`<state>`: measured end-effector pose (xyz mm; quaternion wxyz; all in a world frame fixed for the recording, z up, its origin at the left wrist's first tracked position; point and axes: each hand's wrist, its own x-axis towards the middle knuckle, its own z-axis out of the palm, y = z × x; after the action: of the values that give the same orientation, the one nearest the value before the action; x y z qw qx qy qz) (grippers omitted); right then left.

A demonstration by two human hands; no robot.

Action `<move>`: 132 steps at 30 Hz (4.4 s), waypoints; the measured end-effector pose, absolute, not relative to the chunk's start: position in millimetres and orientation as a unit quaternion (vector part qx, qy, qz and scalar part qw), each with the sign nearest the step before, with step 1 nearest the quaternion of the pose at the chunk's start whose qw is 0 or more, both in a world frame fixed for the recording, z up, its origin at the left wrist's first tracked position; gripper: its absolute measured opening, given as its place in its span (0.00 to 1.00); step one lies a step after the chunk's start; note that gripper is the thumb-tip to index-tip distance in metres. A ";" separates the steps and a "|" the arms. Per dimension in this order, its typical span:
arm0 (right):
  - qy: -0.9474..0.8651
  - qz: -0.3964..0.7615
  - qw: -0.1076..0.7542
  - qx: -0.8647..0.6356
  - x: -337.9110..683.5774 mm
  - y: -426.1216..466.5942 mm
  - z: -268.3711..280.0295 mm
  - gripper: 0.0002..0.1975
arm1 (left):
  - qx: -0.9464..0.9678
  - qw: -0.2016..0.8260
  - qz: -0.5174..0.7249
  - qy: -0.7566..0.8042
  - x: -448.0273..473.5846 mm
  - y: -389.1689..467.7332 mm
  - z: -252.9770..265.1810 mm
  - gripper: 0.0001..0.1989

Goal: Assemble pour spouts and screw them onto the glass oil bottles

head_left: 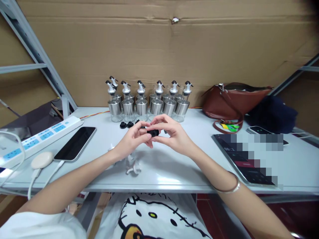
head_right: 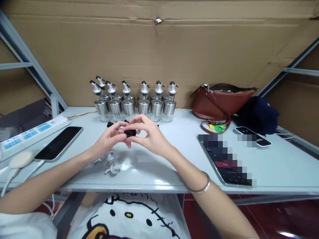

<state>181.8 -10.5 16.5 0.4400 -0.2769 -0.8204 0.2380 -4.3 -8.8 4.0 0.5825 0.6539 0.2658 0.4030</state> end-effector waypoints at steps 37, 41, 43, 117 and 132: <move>-0.700 0.515 0.332 -0.366 170.3 -14.5 8.1 0.12 | 0.747 0.449 0.365 0.328 -5.8 -10.1 3.4 0.15; -0.711 0.493 0.338 -0.370 169.8 -16.3 7.8 0.12 | 0.752 0.433 0.374 0.328 -5.1 -11.2 3.2 0.14; -0.721 0.477 0.340 -0.371 169.8 -17.4 8.6 0.11 | 0.755 0.427 0.375 0.328 -5.0 -12.0 3.2 0.14; -0.768 0.278 0.483 -0.317 170.3 -17.7 6.7 0.13 | 0.830 0.147 0.482 0.239 -9.3 -5.8 -2.4 0.12; -0.823 0.203 0.454 -0.275 188.4 -6.9 18.9 0.03 | 0.828 0.136 0.499 0.218 -8.0 -2.7 -5.3 0.16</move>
<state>188.4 -6.9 18.9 0.4538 -0.2746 -0.8231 0.2029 -8.0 -2.7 -5.3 0.1360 0.8276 0.2182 0.4989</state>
